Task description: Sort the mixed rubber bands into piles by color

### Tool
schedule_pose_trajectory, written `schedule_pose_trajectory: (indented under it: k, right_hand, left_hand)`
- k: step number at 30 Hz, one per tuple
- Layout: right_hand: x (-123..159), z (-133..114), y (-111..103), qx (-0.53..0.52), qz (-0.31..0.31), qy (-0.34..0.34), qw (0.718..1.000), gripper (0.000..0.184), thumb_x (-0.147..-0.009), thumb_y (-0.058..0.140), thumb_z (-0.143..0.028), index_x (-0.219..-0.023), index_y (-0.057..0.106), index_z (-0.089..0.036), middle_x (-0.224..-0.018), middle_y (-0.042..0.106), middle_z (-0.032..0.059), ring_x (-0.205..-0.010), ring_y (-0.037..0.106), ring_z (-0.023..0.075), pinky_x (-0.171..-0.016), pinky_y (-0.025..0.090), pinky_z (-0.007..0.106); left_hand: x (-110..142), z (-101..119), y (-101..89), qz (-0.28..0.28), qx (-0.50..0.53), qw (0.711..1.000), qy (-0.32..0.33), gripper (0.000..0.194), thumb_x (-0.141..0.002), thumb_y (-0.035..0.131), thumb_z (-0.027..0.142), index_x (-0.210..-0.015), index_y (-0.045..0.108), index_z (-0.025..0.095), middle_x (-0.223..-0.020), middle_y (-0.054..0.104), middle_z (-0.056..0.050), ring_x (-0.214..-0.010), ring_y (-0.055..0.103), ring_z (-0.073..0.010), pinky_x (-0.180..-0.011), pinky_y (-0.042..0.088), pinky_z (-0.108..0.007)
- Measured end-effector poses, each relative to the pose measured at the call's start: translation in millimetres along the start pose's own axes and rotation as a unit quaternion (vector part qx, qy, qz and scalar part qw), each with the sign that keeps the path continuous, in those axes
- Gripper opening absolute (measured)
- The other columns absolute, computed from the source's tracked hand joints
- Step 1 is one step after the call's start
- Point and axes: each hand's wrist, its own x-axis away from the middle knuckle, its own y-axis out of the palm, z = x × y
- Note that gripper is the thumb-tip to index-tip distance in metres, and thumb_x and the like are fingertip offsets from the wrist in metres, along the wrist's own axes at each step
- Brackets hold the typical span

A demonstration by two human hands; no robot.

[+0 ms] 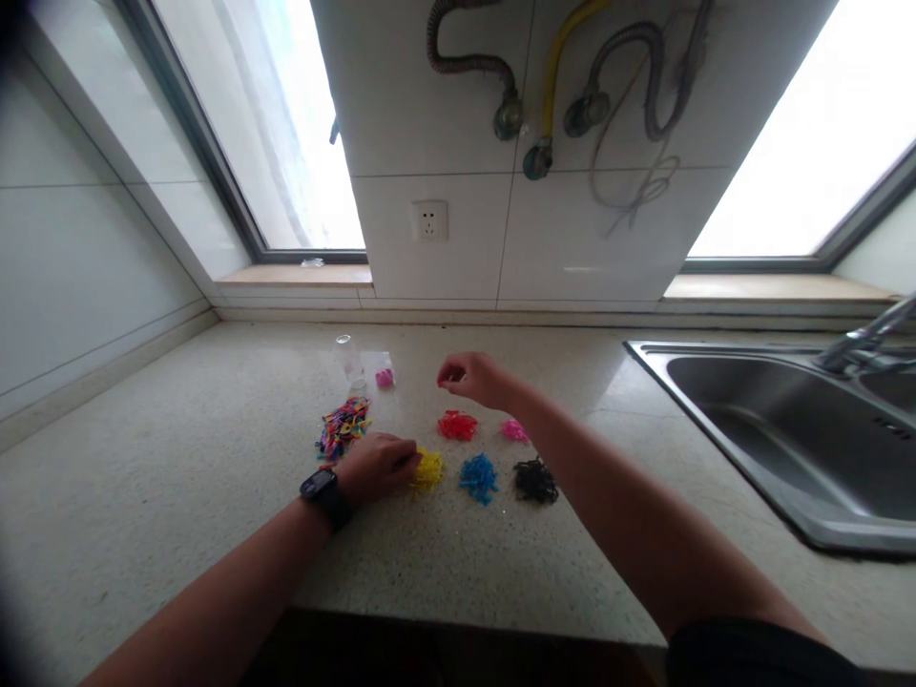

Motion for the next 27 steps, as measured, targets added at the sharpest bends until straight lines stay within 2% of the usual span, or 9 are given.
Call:
schedule_pose_trajectory:
  k: [4,6,9,14,17,20,22,25,27]
  right_hand:
    - [55,30,-26,-0.013,0.1,0.056,0.993,0.02,-0.08,0.067,-0.035,-0.086,0.072,-0.017,-0.072,0.068,0.0024,-0.063,0.057,0.0125,-0.06,0.045,0.025]
    - [76,43,-29,-0.034,0.173,0.091,0.98,0.024,-0.079,0.069,-0.04,-0.085,0.071,-0.017,-0.069,0.065,0.0016,-0.057,0.052,0.0115,-0.056,0.043,0.025]
    - [93,55,-24,-0.054,0.209,0.106,0.971,0.027,-0.078,0.07,-0.045,-0.084,0.069,-0.018,-0.065,0.062,0.0005,-0.054,0.049,0.0117,-0.052,0.041,0.025]
    - [94,53,-10,0.009,0.186,0.052,0.981,0.014,-0.086,0.063,-0.034,-0.084,0.067,-0.02,-0.072,0.062,0.0014,-0.059,0.053,0.0129,-0.057,0.045,0.026]
    - [92,49,-5,0.067,0.146,0.007,0.987,0.011,-0.09,0.059,-0.026,-0.088,0.069,-0.021,-0.081,0.066,0.0038,-0.065,0.057,0.0137,-0.064,0.048,0.028]
    - [91,46,0,0.102,0.112,-0.018,0.988,0.016,-0.092,0.057,-0.022,-0.095,0.072,-0.021,-0.09,0.07,0.0059,-0.074,0.061,0.0162,-0.073,0.051,0.031]
    - [91,47,4,0.115,0.093,-0.03,0.988,0.021,-0.092,0.056,-0.019,-0.104,0.072,-0.022,-0.1,0.072,0.0072,-0.089,0.064,0.0192,-0.084,0.051,0.034]
    - [91,46,9,0.135,0.055,-0.055,0.988,0.035,-0.093,0.054,-0.016,-0.124,0.066,-0.024,-0.122,0.069,0.0073,-0.115,0.059,0.0216,-0.102,0.044,0.04]
    - [91,45,12,0.156,0.018,-0.066,0.985,0.041,-0.094,0.054,-0.019,-0.133,0.061,-0.027,-0.131,0.066,0.0057,-0.122,0.056,0.0224,-0.108,0.039,0.043]
  left_hand:
    - [0,-2,0.9,0.004,0.008,1.0,-0.01,0.036,-0.097,0.043,0.032,-0.066,0.054,0.017,-0.056,0.049,0.001,-0.05,0.038,-0.0103,-0.054,0.021,-0.027]
    - [0,-3,1.7,0.005,0.011,1.0,-0.015,0.036,-0.097,0.043,0.032,-0.066,0.053,0.017,-0.056,0.048,0.001,-0.051,0.038,-0.0101,-0.054,0.021,-0.027]
    - [0,-4,3.2,0.004,0.016,1.0,-0.02,0.036,-0.097,0.043,0.032,-0.066,0.053,0.017,-0.056,0.047,0.001,-0.051,0.038,-0.01,-0.055,0.022,-0.026]
    - [1,-6,5.0,0.002,0.025,0.999,-0.02,0.035,-0.097,0.044,0.031,-0.066,0.051,0.017,-0.056,0.044,0.002,-0.052,0.036,-0.0099,-0.056,0.022,-0.027]
    - [2,-6,4.6,-0.001,0.031,0.999,-0.019,0.034,-0.097,0.044,0.029,-0.066,0.049,0.017,-0.057,0.043,0.003,-0.053,0.036,-0.0097,-0.056,0.022,-0.027]
    - [1,-6,4.0,-0.003,0.034,0.999,-0.019,0.033,-0.097,0.045,0.029,-0.066,0.048,0.017,-0.057,0.043,0.003,-0.053,0.036,-0.0096,-0.056,0.022,-0.027]
    - [1,-6,4.0,-0.006,0.034,0.999,-0.02,0.033,-0.097,0.045,0.03,-0.066,0.048,0.017,-0.058,0.043,0.003,-0.053,0.036,-0.0096,-0.056,0.022,-0.027]
    - [1,-6,4.5,-0.008,0.031,0.999,-0.025,0.034,-0.097,0.044,0.03,-0.066,0.048,0.017,-0.058,0.043,0.003,-0.054,0.038,-0.0096,-0.056,0.023,-0.027]
    - [1,-6,4.8,-0.009,0.028,0.999,-0.028,0.034,-0.097,0.044,0.031,-0.066,0.048,0.017,-0.058,0.043,0.003,-0.054,0.038,-0.0097,-0.056,0.023,-0.026]
